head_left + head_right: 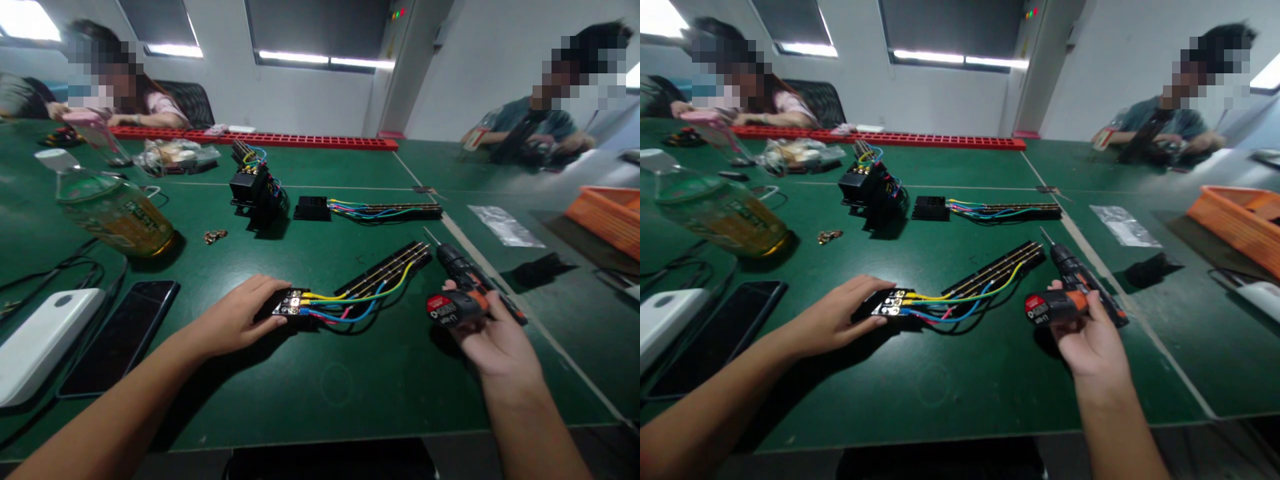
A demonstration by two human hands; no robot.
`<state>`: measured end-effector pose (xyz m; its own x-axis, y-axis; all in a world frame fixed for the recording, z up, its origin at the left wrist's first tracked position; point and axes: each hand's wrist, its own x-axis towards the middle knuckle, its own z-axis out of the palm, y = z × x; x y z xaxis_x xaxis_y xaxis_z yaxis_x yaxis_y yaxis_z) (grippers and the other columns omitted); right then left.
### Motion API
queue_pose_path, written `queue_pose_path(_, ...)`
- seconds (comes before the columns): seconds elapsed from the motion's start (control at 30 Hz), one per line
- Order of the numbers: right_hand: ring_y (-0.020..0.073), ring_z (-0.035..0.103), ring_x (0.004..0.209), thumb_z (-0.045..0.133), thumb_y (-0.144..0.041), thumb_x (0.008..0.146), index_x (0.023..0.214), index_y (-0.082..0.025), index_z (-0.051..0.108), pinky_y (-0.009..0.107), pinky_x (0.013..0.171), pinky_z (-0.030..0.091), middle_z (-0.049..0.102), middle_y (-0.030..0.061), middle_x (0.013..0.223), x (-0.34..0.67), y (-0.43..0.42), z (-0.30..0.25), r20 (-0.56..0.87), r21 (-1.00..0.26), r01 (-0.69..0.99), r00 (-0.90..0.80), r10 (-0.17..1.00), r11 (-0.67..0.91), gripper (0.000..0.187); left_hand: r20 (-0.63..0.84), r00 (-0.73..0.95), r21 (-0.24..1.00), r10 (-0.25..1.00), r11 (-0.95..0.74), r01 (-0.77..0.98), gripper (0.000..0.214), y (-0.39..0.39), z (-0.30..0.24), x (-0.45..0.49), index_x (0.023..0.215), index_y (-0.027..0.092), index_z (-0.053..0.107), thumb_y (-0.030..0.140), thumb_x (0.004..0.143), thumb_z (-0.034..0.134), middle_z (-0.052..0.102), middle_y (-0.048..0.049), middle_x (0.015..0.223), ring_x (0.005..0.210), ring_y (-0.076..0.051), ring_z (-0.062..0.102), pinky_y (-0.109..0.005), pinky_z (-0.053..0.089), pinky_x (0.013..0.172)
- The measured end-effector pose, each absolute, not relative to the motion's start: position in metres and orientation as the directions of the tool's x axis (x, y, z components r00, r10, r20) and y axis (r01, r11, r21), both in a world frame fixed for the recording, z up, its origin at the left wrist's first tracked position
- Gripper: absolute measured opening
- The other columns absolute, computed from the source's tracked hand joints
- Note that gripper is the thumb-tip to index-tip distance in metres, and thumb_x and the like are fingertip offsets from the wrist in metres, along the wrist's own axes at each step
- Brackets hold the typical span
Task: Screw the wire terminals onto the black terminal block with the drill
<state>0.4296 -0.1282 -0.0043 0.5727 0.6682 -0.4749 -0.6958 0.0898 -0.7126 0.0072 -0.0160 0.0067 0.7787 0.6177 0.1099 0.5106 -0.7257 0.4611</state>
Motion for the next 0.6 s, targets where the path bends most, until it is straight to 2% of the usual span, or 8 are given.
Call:
queue_pose_path(0.1, 0.0165, 0.076, 0.09, 0.044, -0.041, 0.105, 0.127, -0.02, 0.069, 0.027, 0.067, 0.065, 0.076, 0.0107, 0.11, 0.419, -0.129, 0.005, -0.467, -0.778, -0.621, 0.674, 0.572, 0.096, 0.04, 0.107, 0.777, 0.46, 0.62, -0.724, 0.514, 0.044, -0.016, 0.007, 0.008, 0.142, 0.023, 0.049, 0.044, 0.104, 0.056, 0.062, -0.0102, 0.13, 0.117, -0.027, 0.06, -0.043, 0.05, 0.102)
queue_pose_path(0.23, 0.0185, 0.075, 0.096, 0.045, -0.043, 0.103, 0.125, -0.014, 0.07, 0.028, 0.07, 0.066, 0.073, 0.0153, 0.119, 0.4, -0.136, 0.017, -0.372, -0.826, -0.544, 0.723, 0.581, 0.148, 0.044, 0.1, 0.774, 0.461, 0.626, -0.718, 0.521, 0.044, -0.016, 0.007, 0.009, 0.142, 0.023, 0.049, 0.044, 0.104, 0.056, 0.063, -0.0103, 0.13, 0.116, -0.027, 0.06, -0.043, 0.05, 0.101)
queue_pose_path(0.3, 0.0181, 0.074, 0.098, 0.054, -0.04, 0.1, 0.122, -0.016, 0.07, 0.029, 0.075, 0.067, 0.072, 0.0127, 0.122, 0.389, -0.143, 0.017, -0.297, -0.842, -0.498, 0.749, 0.593, 0.207, 0.037, 0.093, 0.771, 0.462, 0.63, -0.713, 0.527, 0.045, -0.016, 0.007, 0.009, 0.142, 0.023, 0.05, 0.044, 0.103, 0.056, 0.063, -0.0105, 0.13, 0.116, -0.027, 0.06, -0.044, 0.05, 0.101)
queue_pose_path(0.37, 0.0163, 0.073, 0.099, 0.072, -0.038, 0.089, 0.117, -0.018, 0.071, 0.027, 0.083, 0.066, 0.073, 0.0082, 0.12, 0.379, -0.151, 0.015, -0.195, -0.862, -0.432, 0.764, 0.616, 0.263, 0.034, 0.086, 0.769, 0.463, 0.634, -0.708, 0.532, 0.045, -0.017, 0.008, 0.009, 0.142, 0.023, 0.05, 0.045, 0.103, 0.056, 0.063, -0.011, 0.13, 0.117, -0.028, 0.06, -0.044, 0.05, 0.102)
queue_pose_path(0.43, 0.0134, 0.073, 0.097, 0.089, -0.032, 0.071, 0.113, -0.019, 0.07, 0.023, 0.088, 0.064, 0.072, 0.0036, 0.113, 0.371, -0.158, 0.011, -0.106, -0.893, -0.358, 0.756, 0.645, 0.272, 0.048, 0.086, 0.768, 0.464, 0.635, -0.708, 0.533, 0.045, -0.017, 0.008, 0.009, 0.142, 0.022, 0.05, 0.044, 0.103, 0.056, 0.063, -0.0114, 0.13, 0.117, -0.028, 0.06, -0.044, 0.05, 0.102)
queue_pose_path(0.5, 0.011, 0.072, 0.096, 0.096, -0.025, 0.057, 0.118, -0.022, 0.067, 0.018, 0.09, 0.062, 0.071, -0.0002, 0.111, 0.368, -0.164, 0.006, -0.051, -0.929, -0.283, 0.736, 0.675, 0.238, 0.068, 0.09, 0.768, 0.463, 0.635, -0.709, 0.532, 0.045, -0.017, 0.008, 0.009, 0.142, 0.022, 0.05, 0.044, 0.103, 0.056, 0.063, -0.0115, 0.13, 0.117, -0.028, 0.06, -0.044, 0.05, 0.102)
queue_pose_path(0.6, 0.0083, 0.072, 0.101, 0.097, -0.016, 0.052, 0.139, -0.031, 0.056, 0.013, 0.09, 0.059, 0.069, -0.0036, 0.119, 0.372, -0.171, -0.005, -0.059, -0.959, -0.237, 0.702, 0.71, 0.155, 0.098, 0.092, 0.766, 0.462, 0.637, -0.709, 0.534, 0.045, -0.017, 0.008, 0.009, 0.142, 0.023, 0.051, 0.044, 0.103, 0.056, 0.063, -0.0112, 0.131, 0.118, -0.028, 0.06, -0.044, 0.05, 0.102)
